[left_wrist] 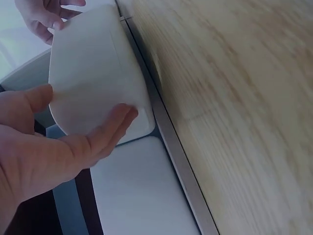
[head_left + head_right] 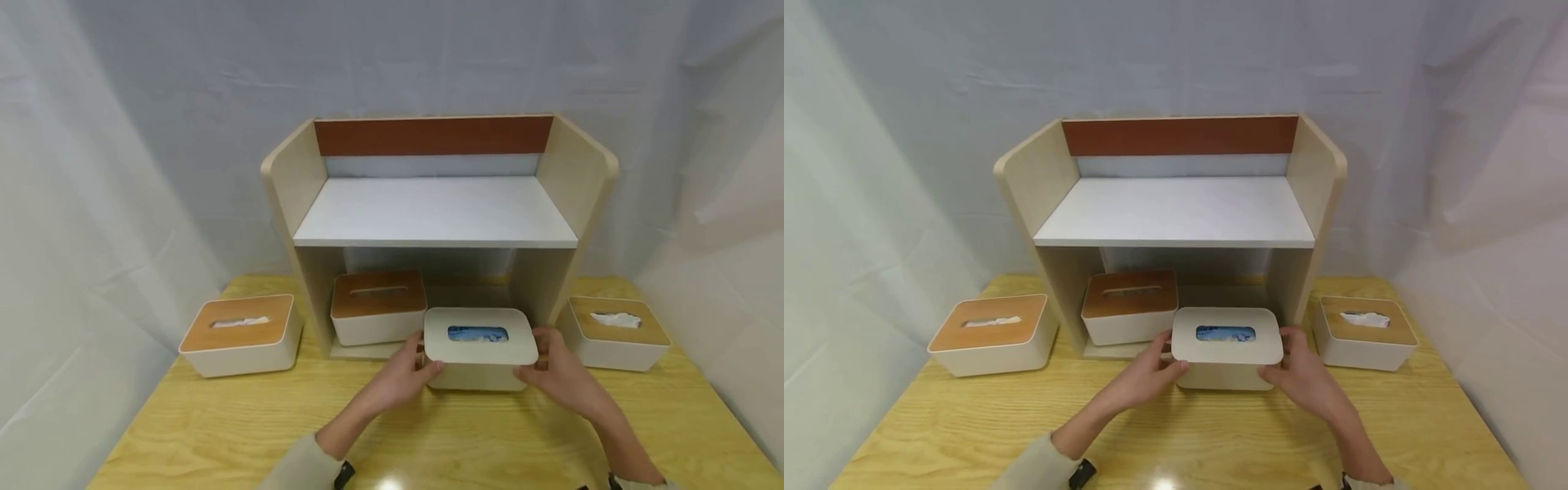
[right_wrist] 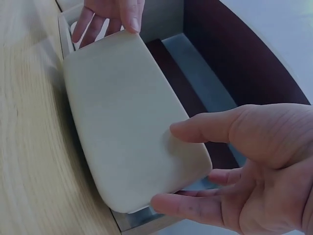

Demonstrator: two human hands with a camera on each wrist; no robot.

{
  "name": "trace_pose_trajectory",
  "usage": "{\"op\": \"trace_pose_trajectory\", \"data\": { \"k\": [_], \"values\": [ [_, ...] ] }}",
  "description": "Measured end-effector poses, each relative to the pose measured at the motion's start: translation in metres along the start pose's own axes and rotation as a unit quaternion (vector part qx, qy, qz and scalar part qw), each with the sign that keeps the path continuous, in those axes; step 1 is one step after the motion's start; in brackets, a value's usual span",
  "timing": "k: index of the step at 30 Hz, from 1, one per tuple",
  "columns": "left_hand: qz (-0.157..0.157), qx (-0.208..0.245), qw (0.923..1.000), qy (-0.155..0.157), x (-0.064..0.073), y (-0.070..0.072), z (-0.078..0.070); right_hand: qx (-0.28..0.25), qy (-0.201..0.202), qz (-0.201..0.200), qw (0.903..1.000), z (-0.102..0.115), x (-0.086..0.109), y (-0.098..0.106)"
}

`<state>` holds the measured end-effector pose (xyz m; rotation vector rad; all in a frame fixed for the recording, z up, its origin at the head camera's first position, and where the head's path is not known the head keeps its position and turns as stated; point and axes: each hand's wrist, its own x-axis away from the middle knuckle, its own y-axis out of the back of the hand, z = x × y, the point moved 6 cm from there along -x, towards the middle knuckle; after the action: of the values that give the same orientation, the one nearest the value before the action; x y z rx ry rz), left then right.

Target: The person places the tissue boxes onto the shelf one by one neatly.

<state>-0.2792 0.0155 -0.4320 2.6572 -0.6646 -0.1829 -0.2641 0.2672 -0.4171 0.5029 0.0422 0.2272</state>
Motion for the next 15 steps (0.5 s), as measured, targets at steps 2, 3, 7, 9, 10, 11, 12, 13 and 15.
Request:
{"op": "trace_pose_trajectory", "data": {
  "k": [2,3,7,9,10,11,12,13,15],
  "values": [
    [-0.016,0.010,0.9997,0.018,-0.0005,0.0012,0.0027,0.007,-0.008,-0.008,0.9999,-0.0004,-0.0010,0.0007],
    [-0.021,0.014,0.9995,0.021,-0.0007,0.0015,0.0039,0.011,-0.013,-0.010,0.9998,-0.0009,-0.0011,0.0012],
    [-0.043,0.023,0.9986,0.023,-0.0008,0.0017,0.0057,0.041,-0.027,-0.023,0.9985,-0.0012,-0.0004,0.0039],
    [-0.055,0.018,0.9980,0.025,-0.0011,0.0016,0.0058,0.054,-0.030,-0.031,0.9976,-0.0008,-0.0001,0.0050],
    [-0.060,0.016,0.9978,0.024,-0.0014,0.0016,0.0055,0.059,-0.032,-0.035,0.9971,-0.0009,0.0000,0.0055],
    [-0.065,0.013,0.9974,0.027,-0.0019,0.0015,0.0055,0.063,-0.034,-0.039,0.9967,-0.0011,0.0002,0.0057],
    [-0.069,0.013,0.9970,0.031,-0.0022,0.0013,0.0052,0.067,-0.034,-0.044,0.9962,-0.0013,0.0000,0.0059],
    [-0.073,0.013,0.9966,0.035,-0.0028,0.0011,0.0052,0.067,-0.035,-0.047,0.9960,-0.0017,-0.0002,0.0059],
    [-0.078,0.017,0.9960,0.040,-0.0037,0.0005,0.0049,0.071,-0.036,-0.060,0.9950,-0.0027,-0.0005,0.0059]
  ]
}}
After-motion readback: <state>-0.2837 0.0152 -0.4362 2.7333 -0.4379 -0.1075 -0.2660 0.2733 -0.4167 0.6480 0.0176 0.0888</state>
